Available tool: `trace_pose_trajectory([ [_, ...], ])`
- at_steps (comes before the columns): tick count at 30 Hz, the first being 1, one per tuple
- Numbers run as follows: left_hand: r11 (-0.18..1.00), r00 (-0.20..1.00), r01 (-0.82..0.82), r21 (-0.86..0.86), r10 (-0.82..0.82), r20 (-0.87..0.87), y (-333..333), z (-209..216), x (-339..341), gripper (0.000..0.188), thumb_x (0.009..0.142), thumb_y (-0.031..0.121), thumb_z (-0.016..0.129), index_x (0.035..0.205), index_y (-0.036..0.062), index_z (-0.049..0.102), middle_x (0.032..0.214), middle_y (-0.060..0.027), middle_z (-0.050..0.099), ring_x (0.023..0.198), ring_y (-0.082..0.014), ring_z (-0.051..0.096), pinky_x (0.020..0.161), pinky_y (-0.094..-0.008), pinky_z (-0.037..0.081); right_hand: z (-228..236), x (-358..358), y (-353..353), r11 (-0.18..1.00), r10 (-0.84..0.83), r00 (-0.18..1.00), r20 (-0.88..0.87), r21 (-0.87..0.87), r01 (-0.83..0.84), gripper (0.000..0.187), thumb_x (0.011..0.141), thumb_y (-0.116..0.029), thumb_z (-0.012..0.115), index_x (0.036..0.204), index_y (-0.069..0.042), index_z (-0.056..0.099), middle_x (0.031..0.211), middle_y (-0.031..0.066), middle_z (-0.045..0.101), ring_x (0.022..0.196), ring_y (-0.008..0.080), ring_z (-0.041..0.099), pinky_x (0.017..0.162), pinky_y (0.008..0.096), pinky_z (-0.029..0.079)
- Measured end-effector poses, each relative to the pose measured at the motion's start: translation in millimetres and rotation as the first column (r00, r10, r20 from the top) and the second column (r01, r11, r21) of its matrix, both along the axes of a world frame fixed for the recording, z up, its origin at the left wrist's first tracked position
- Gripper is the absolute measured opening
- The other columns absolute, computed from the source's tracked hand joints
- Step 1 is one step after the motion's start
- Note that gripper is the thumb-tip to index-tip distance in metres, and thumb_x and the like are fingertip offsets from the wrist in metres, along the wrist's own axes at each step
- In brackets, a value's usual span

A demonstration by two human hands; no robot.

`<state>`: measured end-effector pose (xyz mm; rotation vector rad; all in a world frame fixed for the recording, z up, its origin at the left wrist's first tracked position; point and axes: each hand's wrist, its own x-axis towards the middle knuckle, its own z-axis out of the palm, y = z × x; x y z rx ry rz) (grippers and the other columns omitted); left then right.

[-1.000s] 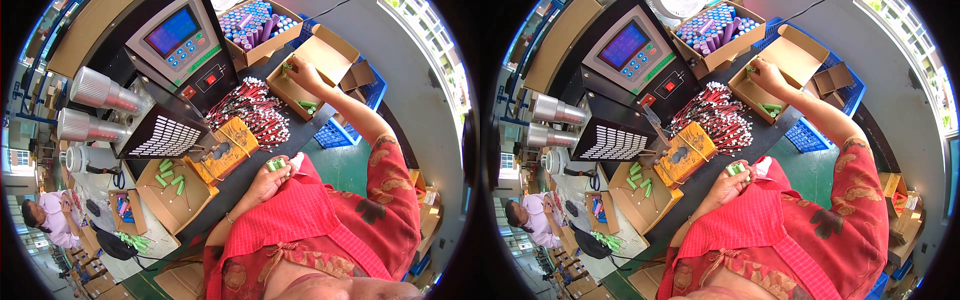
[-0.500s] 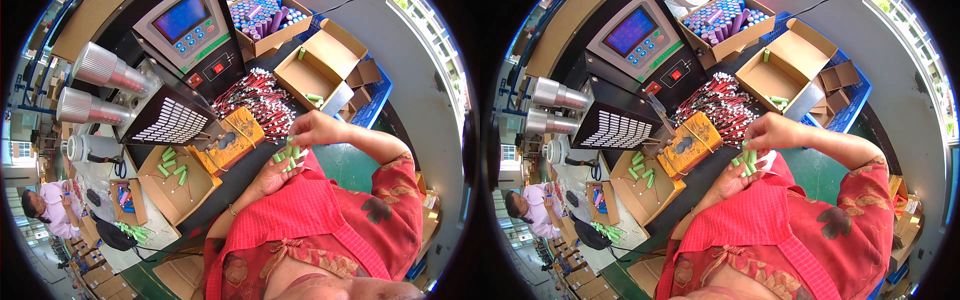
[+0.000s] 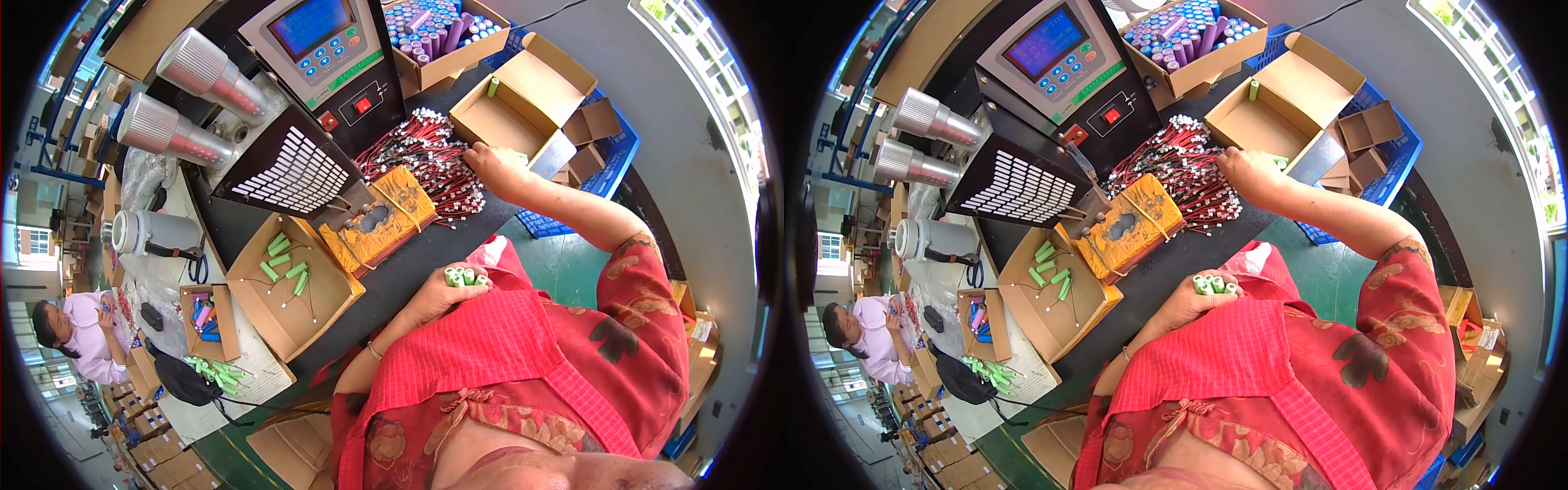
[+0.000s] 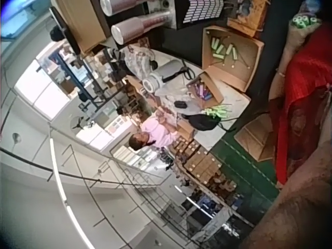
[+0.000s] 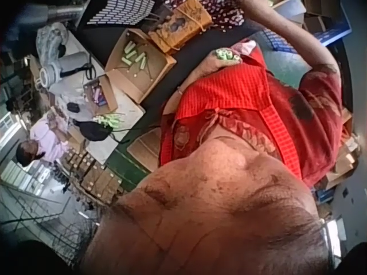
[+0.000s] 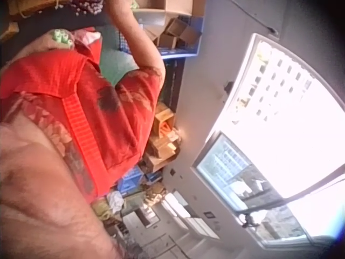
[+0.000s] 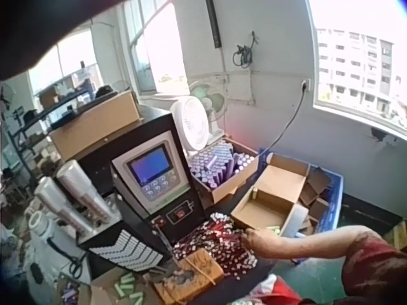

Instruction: Spot weld battery cells together to create a battery pack using a specialized welding machine.

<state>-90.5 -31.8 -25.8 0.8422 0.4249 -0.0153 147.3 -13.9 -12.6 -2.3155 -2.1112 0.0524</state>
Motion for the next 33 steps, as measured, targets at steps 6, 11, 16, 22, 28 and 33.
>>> trace_pose_trajectory([
  [6, 0.966, 0.999, -0.008, 0.259, -0.003, 0.044, -1, -10, -22, 0.026, 0.078, 0.004, 0.066, 0.102, 0.0014, 0.059, 0.096, -0.0039, 0.063, 0.088, -0.0087, 0.058, 0.081, -0.0222, 0.045, 49, 7, -16, 0.926, 0.063, 0.959, -0.275, 0.373, 0.046, 0.015, 0.077, -0.019, 0.06, 0.077, -0.003, 0.061, 0.074, 0.0129, 0.06, 0.064, 0.0281, 0.06, 0.059, 0.0379, 0.048],
  [11, 0.967, 0.979, -0.197, 0.159, 0.202, -0.015, -2, 10, -28, 0.022, 0.08, 0.0, 0.062, 0.101, -0.0002, 0.057, 0.098, -0.0086, 0.062, 0.09, -0.0131, 0.059, 0.078, -0.0258, 0.05, 70, -19, -42, 0.988, -0.064, 0.475, -0.877, 0.011, 0.154, 0.02, 0.084, -0.02, 0.062, 0.084, 0.0, 0.059, 0.071, 0.0012, 0.059, 0.066, 0.0065, 0.055, 0.058, 0.0228, 0.045],
  [16, 0.743, 0.738, -0.67, 0.004, 0.664, 0.12, 8, 32, -38, 0.03, 0.079, -0.004, 0.06, 0.107, 0.0006, 0.051, 0.098, -0.0124, 0.061, 0.085, -0.0181, 0.061, 0.066, -0.0274, 0.053, 71, -56, -67, 0.995, -0.093, 0.247, -0.964, -0.098, -0.008, 0.02, 0.086, -0.02, 0.06, 0.082, -0.001, 0.059, 0.073, 0.0023, 0.061, 0.069, 0.0073, 0.057, 0.062, 0.0225, 0.047],
  [22, 0.66, 0.649, -0.75, 0.041, 0.724, 0.234, 17, 47, -38, 0.03, 0.076, -0.003, 0.064, 0.104, 0.0015, 0.053, 0.093, -0.0112, 0.062, 0.076, -0.013, 0.06, 0.057, -0.0235, 0.049, 62, -81, -72, 0.958, -0.095, 0.282, -0.955, -0.165, -0.237, 0.017, 0.087, -0.017, 0.059, 0.083, 0.0, 0.06, 0.072, 0.0022, 0.063, 0.069, 0.0072, 0.058, 0.063, 0.0229, 0.047],
  [28, 0.645, 0.646, -0.759, 0.087, 0.731, 0.219, 15, 45, -36, 0.029, 0.074, -0.002, 0.067, 0.1, -0.0004, 0.054, 0.087, -0.0069, 0.061, 0.073, -0.0117, 0.059, 0.058, -0.0235, 0.049, 45, -108, -64, 0.978, -0.187, -0.251, -0.95, -0.155, -0.143, 0.018, 0.087, -0.018, 0.059, 0.097, -0.003, 0.055, 0.078, 0.0017, 0.06, 0.07, 0.0074, 0.056, 0.064, 0.0212, 0.047],
  [33, 0.408, 0.653, -0.71, 0.573, 0.686, 0.321, 42, 52, -45, 0.024, 0.073, -0.001, 0.07, 0.095, -0.0013, 0.059, 0.086, -0.0049, 0.06, 0.075, -0.0126, 0.06, 0.063, -0.0235, 0.05, 53, -103, -32, 0.999, -0.009, 0.143, -0.99, -0.005, 0.032, 0.022, 0.087, -0.025, 0.059, 0.086, -0.003, 0.06, 0.065, -0.003, 0.053, 0.06, 0.0039, 0.048, 0.053, 0.0206, 0.039],
])
